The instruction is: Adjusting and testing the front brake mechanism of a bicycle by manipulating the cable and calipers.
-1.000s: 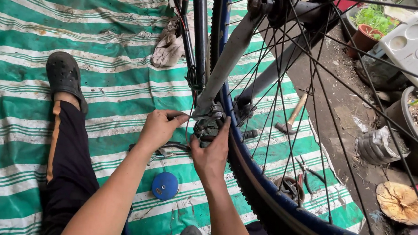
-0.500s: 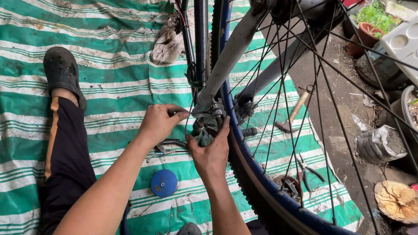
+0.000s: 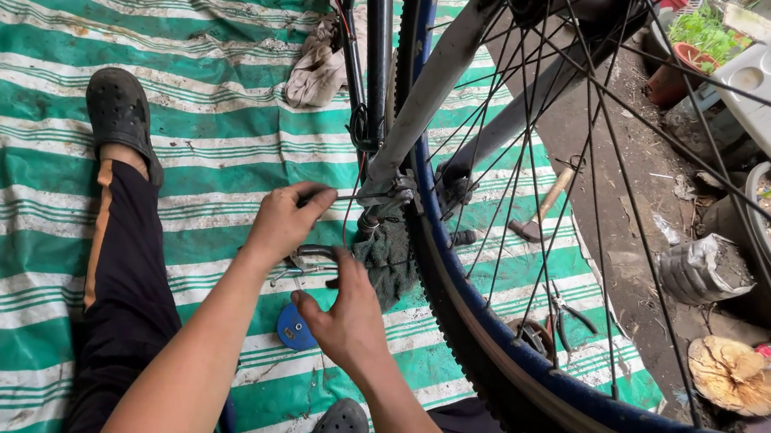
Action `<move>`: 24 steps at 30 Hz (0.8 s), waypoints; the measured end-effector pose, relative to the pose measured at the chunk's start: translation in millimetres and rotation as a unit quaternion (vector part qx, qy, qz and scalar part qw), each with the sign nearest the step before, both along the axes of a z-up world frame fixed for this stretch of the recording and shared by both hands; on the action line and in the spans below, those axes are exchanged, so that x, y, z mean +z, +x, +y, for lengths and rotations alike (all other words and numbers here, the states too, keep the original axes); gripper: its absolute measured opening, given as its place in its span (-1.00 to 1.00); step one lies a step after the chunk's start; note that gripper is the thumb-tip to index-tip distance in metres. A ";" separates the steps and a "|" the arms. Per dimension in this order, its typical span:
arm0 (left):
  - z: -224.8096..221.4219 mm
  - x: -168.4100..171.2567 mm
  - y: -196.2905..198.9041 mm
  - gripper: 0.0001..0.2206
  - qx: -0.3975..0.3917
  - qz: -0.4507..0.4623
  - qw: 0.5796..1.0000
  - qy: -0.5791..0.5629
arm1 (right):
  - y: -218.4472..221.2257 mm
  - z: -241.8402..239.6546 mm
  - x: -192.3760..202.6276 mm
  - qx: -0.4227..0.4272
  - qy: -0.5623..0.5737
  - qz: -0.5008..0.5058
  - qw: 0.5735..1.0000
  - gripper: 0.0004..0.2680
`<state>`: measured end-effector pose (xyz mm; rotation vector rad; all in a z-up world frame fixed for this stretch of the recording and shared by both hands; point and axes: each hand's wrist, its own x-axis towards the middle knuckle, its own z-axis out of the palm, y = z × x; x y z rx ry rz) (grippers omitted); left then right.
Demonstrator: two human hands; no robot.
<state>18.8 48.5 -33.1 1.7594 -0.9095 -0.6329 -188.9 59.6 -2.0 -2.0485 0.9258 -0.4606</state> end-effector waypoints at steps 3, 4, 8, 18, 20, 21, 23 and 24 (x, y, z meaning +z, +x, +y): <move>11.1 -11.5 8.8 -0.69 -0.058 0.149 0.987 -0.029 | -8.3 -9.5 -25.5 0.045 0.023 0.044 0.998 -0.48; 16.7 -7.2 12.1 -0.69 -0.057 0.150 0.987 -0.028 | -11.0 -10.7 -19.6 0.046 0.024 0.045 0.998 -0.48; 28.1 1.9 21.9 -0.68 -0.113 0.139 0.984 -0.008 | -15.4 -13.2 -5.9 0.062 0.034 0.070 0.995 -0.50; 15.0 5.5 46.5 -0.76 -0.141 -0.068 0.982 0.102 | -16.1 -16.9 -6.4 0.125 0.033 0.122 0.984 -0.48; 13.7 8.6 46.1 -0.78 -0.138 -0.043 0.985 0.097 | -16.7 -19.3 -12.1 0.134 0.029 0.126 0.982 -0.49; 12.9 10.7 45.6 -0.79 -0.139 -0.017 0.986 0.091 | -17.3 -20.6 -14.5 0.141 0.025 0.132 0.981 -0.49; 16.1 21.4 40.3 -0.78 -0.142 0.003 0.984 0.111 | -18.5 -21.7 -17.3 0.148 0.022 0.136 0.979 -0.49; 15.8 26.8 37.2 -0.76 -0.147 0.024 0.980 0.132 | -19.5 -23.0 -18.8 0.152 0.021 0.142 0.978 -0.49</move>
